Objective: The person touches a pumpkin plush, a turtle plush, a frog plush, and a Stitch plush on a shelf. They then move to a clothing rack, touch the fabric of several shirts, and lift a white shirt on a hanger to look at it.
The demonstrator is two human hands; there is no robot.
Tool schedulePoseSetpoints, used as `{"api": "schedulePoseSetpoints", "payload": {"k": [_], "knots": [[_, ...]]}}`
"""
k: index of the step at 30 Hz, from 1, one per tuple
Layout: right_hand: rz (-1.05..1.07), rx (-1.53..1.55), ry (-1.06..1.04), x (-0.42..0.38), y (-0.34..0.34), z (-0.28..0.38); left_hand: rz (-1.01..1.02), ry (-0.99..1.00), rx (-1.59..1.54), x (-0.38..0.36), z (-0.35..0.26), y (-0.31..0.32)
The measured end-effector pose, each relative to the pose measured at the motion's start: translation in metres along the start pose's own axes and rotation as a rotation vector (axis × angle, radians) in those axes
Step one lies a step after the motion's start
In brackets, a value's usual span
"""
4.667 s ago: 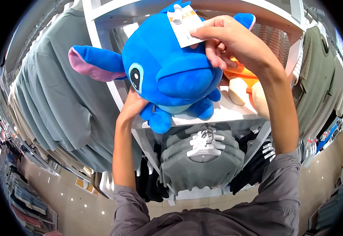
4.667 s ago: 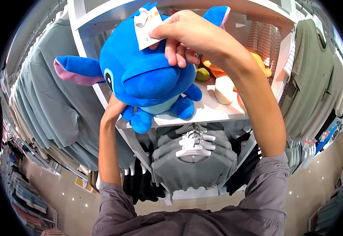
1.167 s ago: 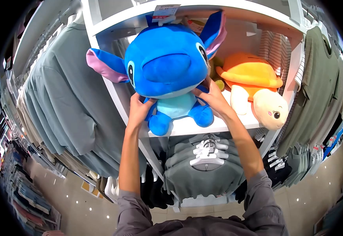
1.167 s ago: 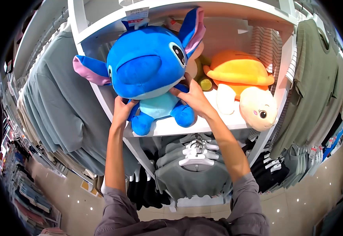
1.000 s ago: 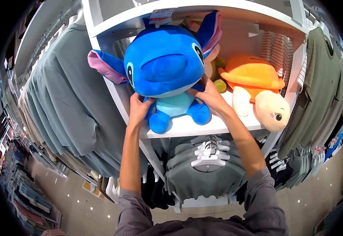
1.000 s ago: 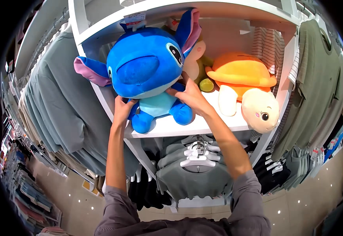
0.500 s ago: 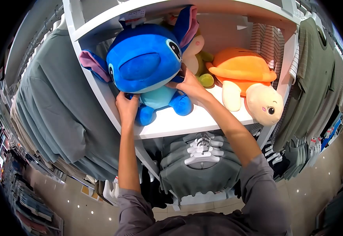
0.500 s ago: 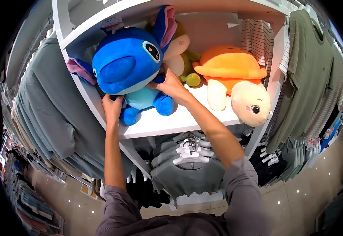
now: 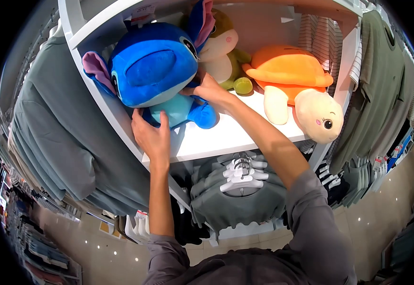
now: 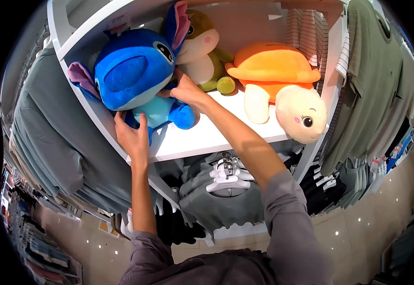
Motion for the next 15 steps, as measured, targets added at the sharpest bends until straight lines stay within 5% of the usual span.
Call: {"api": "schedulePoseSetpoints", "payload": {"k": [10, 15], "knots": [[0.069, -0.022, -0.012, 0.030, 0.006, -0.022, 0.073, 0.139, 0.228, 0.002, -0.015, 0.015], [0.065, -0.312, -0.010, 0.025, -0.014, -0.020, 0.153, 0.090, 0.217, 0.007, -0.011, 0.026]]}}
Point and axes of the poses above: each hand's wrist, its own x-axis towards the middle knuckle, its own y-axis out of the palm, z = x × y, the point moved 10 cm from there along x, towards the middle knuckle, and after that the axes turned 6 degrees about x, right-handed, at the moved point
